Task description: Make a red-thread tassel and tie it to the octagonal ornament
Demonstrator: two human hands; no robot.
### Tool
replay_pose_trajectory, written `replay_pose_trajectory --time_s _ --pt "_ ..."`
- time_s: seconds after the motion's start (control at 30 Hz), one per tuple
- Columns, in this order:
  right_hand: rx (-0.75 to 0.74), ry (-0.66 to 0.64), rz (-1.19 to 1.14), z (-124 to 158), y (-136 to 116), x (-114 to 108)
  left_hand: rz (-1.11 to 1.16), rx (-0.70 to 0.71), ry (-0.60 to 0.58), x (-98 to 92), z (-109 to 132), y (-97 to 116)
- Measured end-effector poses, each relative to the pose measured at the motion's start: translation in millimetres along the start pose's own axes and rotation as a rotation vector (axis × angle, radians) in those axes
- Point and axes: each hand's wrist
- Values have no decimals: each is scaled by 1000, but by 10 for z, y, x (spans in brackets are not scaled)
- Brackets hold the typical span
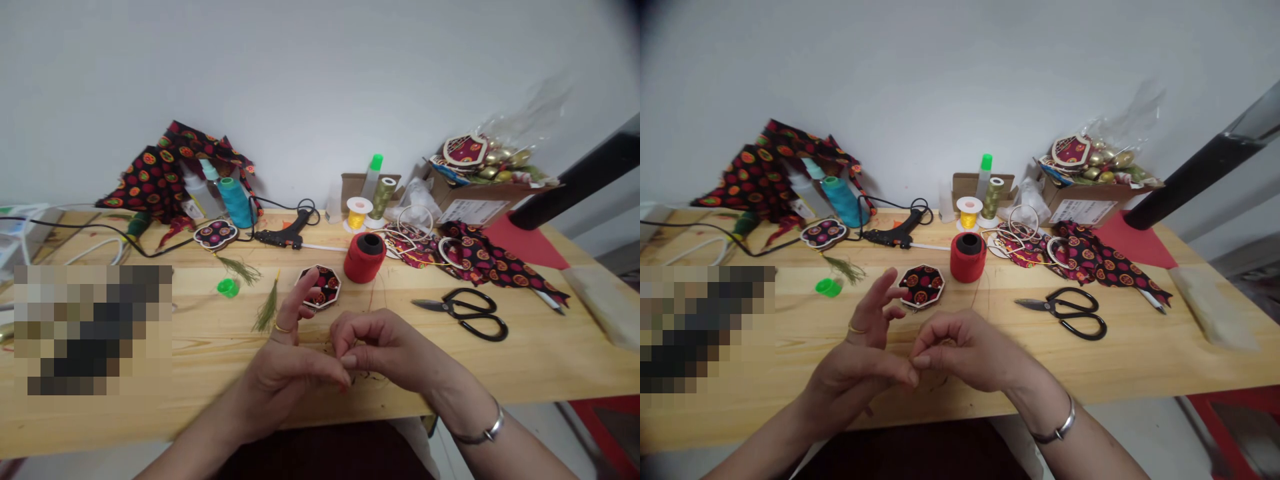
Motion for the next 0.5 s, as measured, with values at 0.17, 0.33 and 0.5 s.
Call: replay_pose_trajectory --time_s 0.17,0.33,0.5 --pt "-58 91 53 9 -29 11 46 -90 -1 -20 -11 40" --pt "-168 217 193 41 -85 1 146 -345 93 -27 -57 113" --pt "-405 296 518 100 -115 -15 228 -650 154 89 -88 178"
Point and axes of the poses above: each hand's wrist, its own z-axis away from the middle knuckle, its own x-axis out of the palm, y = z × x, and after that the axes turned 13 degrees about y, right-handed
